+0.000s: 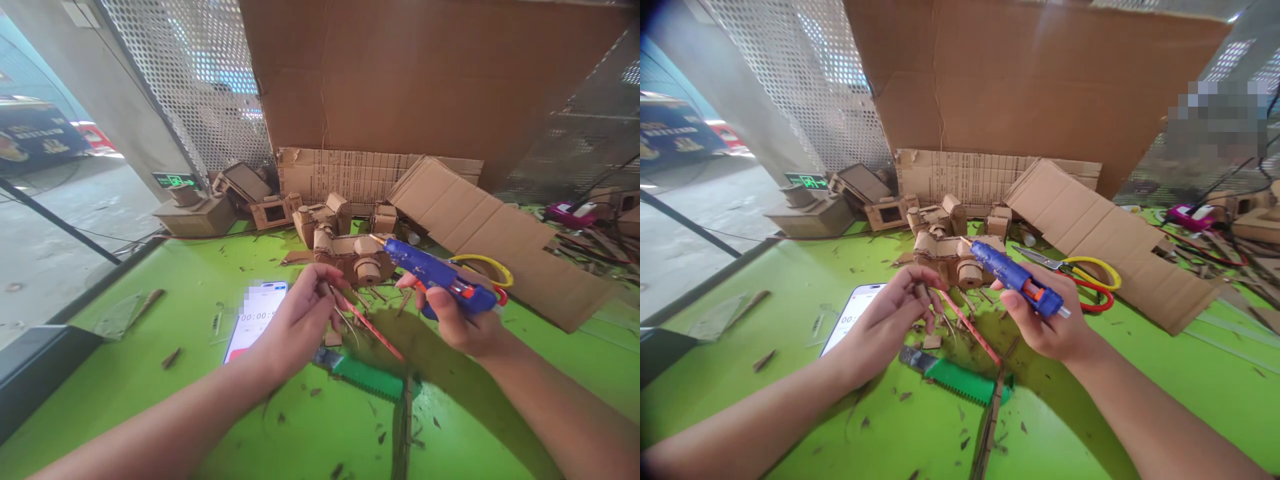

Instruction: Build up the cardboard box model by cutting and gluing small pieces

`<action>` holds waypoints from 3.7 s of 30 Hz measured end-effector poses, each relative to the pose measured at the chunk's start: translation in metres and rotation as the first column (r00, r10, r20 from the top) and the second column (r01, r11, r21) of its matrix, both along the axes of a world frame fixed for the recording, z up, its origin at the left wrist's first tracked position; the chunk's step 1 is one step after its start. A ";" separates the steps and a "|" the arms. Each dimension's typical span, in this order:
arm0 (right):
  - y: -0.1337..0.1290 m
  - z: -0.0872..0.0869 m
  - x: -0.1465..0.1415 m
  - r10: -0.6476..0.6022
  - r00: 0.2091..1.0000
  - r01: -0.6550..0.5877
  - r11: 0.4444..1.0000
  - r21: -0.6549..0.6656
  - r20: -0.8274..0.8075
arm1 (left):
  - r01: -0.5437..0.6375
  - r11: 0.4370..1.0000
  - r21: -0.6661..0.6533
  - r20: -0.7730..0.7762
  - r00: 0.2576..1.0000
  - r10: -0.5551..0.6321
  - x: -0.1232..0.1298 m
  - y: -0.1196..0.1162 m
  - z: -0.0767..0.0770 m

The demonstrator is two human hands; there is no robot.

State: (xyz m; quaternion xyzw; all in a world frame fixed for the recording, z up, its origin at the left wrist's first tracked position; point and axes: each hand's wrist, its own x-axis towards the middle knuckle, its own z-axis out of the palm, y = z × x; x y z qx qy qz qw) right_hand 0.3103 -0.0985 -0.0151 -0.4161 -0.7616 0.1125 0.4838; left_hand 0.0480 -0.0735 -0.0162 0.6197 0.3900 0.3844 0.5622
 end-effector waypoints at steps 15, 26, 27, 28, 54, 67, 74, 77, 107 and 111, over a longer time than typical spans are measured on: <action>-0.001 -0.006 -0.002 -0.055 0.981 0.060 0.998 0.022 -0.186 | 0.112 0.985 0.134 -0.308 0.949 -0.066 -0.022 0.022 0.018; -0.002 -0.010 -0.001 -0.022 0.995 0.014 0.997 -0.074 -0.095 | 0.378 0.915 -0.140 -0.549 0.739 -0.390 -0.024 0.025 0.017; -0.002 -0.010 -0.001 -0.019 0.996 0.012 0.997 -0.073 -0.090 | 0.393 0.904 -0.168 -0.495 0.759 -0.422 -0.024 0.025 0.019; -0.002 -0.010 -0.001 -0.014 0.996 0.008 0.997 -0.072 -0.085 | 0.412 0.888 -0.203 -0.427 0.779 -0.459 -0.025 0.026 0.019; -0.001 -0.009 -0.002 0.031 0.997 -0.037 0.997 -0.074 -0.073 | 0.122 0.933 -0.338 0.441 0.896 0.043 -0.015 0.030 0.024; -0.005 0.009 -0.010 0.299 0.952 -0.296 0.954 -0.042 0.071 | 0.210 0.942 -0.262 0.475 0.878 -0.064 -0.011 0.028 0.016; -0.004 0.001 -0.006 0.320 0.946 -0.316 0.946 -0.065 0.048 | 0.221 0.941 -0.255 0.452 0.888 -0.086 -0.012 0.027 0.015; -0.005 0.000 -0.006 0.316 0.948 -0.312 0.947 -0.074 0.048 | 0.227 0.939 -0.258 0.437 0.894 -0.096 -0.011 0.026 0.017; -0.004 0.002 -0.009 0.259 0.963 -0.251 0.964 -0.091 0.079 | 0.253 0.937 -0.240 0.460 0.880 -0.120 -0.012 0.026 0.014; -0.005 0.003 -0.008 0.242 0.965 -0.233 0.967 -0.101 0.097 | 0.253 0.940 -0.229 0.463 0.878 -0.124 -0.013 0.027 0.014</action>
